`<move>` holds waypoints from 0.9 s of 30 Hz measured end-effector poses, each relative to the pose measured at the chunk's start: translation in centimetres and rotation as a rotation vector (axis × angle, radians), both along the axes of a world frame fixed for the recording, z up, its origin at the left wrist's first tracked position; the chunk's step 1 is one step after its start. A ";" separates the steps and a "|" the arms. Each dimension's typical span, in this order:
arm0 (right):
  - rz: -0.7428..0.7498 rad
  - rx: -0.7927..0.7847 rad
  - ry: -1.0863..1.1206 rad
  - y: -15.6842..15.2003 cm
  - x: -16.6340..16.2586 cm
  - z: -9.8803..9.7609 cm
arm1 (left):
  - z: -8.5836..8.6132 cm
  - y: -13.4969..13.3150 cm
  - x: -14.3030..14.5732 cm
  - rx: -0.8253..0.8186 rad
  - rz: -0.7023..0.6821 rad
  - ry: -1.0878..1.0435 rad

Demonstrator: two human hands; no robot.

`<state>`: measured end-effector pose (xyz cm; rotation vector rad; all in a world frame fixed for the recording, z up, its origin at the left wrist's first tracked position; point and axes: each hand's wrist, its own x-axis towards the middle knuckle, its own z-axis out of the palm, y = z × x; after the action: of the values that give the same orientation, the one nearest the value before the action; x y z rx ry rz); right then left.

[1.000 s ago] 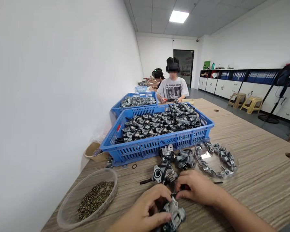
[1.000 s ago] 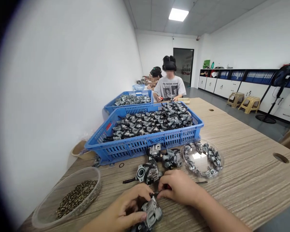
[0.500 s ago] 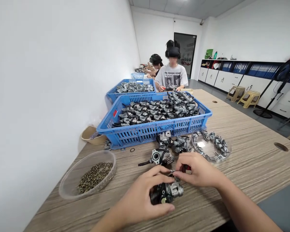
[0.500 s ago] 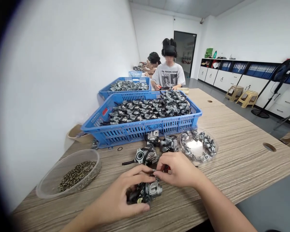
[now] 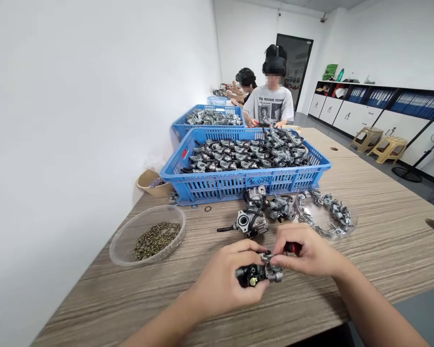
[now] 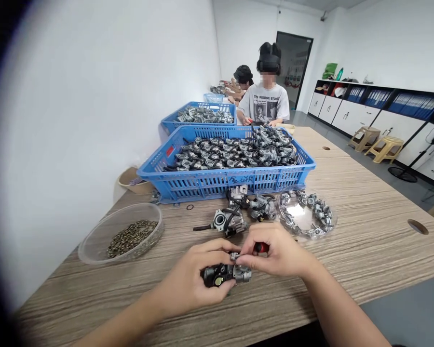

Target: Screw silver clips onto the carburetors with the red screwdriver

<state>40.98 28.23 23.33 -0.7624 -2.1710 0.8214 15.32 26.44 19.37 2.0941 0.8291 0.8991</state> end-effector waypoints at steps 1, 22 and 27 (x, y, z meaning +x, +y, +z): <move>0.017 -0.007 0.010 0.1 -0.1 -0.1 | -0.2 0.1 0.0 0.041 -0.011 -0.029; 0.376 -0.006 0.023 1.4 0.2 0.6 | -1.4 1.4 0.2 0.430 -0.160 -0.132; 0.368 0.002 0.013 1.0 0.0 0.6 | -1.7 2.5 -0.2 0.465 -0.265 -0.157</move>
<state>40.97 29.22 23.88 -0.3559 -2.3347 1.0014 15.13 28.97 17.64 2.4122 0.2628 1.1719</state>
